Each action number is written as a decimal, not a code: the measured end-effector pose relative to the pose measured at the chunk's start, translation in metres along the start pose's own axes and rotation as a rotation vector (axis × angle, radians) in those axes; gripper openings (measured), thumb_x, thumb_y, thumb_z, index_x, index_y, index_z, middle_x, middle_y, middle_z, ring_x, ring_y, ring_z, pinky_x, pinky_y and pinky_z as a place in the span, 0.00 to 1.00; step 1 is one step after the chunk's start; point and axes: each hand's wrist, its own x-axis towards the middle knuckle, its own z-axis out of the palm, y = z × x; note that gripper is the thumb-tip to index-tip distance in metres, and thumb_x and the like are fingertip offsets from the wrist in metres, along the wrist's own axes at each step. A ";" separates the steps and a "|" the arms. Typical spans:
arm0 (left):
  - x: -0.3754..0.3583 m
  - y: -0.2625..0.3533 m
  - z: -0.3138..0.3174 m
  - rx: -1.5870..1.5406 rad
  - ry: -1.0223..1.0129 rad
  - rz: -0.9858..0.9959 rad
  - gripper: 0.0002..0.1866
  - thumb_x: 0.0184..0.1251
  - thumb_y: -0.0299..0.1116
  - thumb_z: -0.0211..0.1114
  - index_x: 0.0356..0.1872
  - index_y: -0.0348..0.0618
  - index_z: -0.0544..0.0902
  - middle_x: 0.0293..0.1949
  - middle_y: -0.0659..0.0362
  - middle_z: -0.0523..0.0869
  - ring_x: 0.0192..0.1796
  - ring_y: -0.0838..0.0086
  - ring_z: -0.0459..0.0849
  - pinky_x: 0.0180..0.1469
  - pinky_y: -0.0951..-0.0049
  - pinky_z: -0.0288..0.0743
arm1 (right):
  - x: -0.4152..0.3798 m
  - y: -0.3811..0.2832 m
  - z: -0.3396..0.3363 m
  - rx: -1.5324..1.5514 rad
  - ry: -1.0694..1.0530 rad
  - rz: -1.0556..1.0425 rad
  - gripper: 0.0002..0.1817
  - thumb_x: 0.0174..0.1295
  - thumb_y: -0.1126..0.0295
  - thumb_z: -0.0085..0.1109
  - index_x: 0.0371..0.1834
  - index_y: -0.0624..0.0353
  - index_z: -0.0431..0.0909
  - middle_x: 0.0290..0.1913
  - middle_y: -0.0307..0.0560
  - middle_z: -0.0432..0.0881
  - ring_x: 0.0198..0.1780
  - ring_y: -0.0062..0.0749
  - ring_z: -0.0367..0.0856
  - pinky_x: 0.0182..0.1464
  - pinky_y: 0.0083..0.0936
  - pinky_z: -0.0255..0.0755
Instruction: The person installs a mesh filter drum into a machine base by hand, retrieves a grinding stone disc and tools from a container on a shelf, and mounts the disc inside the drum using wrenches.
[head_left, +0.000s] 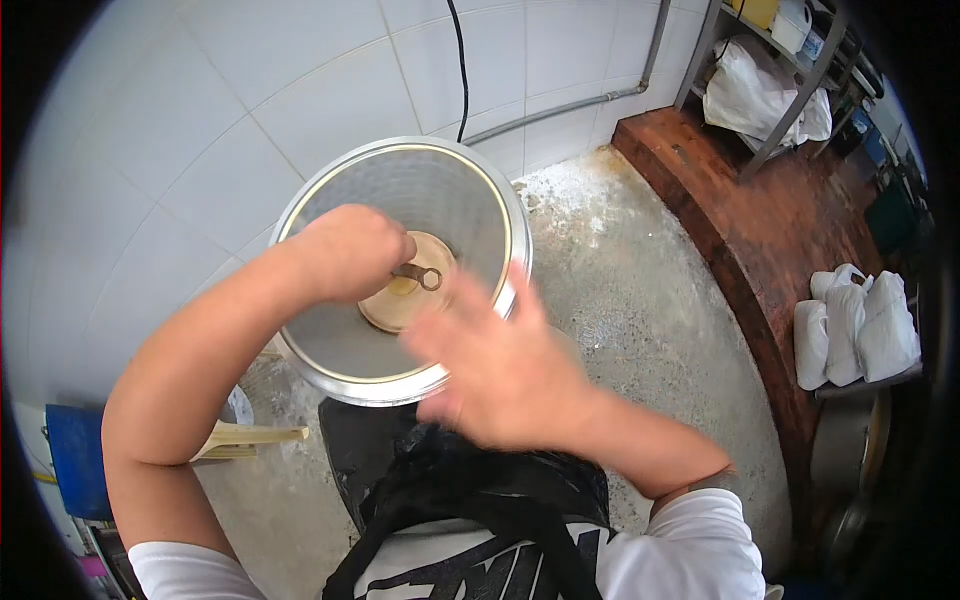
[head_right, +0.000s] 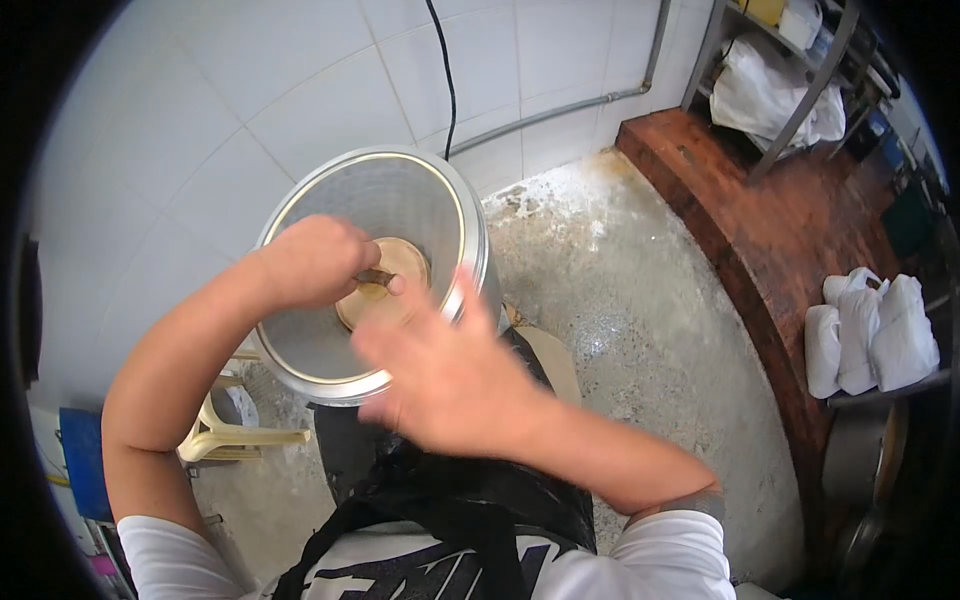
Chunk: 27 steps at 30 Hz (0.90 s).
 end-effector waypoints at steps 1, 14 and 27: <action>0.000 0.000 -0.004 0.003 0.001 -0.003 0.09 0.62 0.26 0.67 0.42 0.40 0.90 0.41 0.49 0.92 0.48 0.52 0.92 0.51 0.53 0.85 | 0.001 0.003 -0.001 0.009 -0.078 -0.032 0.25 0.71 0.49 0.60 0.66 0.47 0.82 0.71 0.54 0.80 0.79 0.65 0.69 0.79 0.78 0.47; -0.001 0.003 0.003 -0.011 0.002 -0.060 0.10 0.58 0.27 0.73 0.41 0.40 0.89 0.39 0.49 0.91 0.46 0.49 0.90 0.49 0.50 0.83 | 0.001 0.069 0.000 -0.188 -0.054 0.154 0.25 0.78 0.51 0.50 0.71 0.48 0.81 0.77 0.51 0.76 0.83 0.65 0.62 0.80 0.79 0.47; -0.016 -0.004 -0.001 -0.230 0.216 -0.161 0.08 0.65 0.26 0.64 0.41 0.33 0.87 0.40 0.43 0.90 0.47 0.45 0.89 0.53 0.48 0.82 | 0.014 0.050 0.012 -0.053 0.194 -0.142 0.21 0.64 0.46 0.70 0.37 0.54 0.87 0.39 0.42 0.83 0.47 0.44 0.79 0.75 0.59 0.64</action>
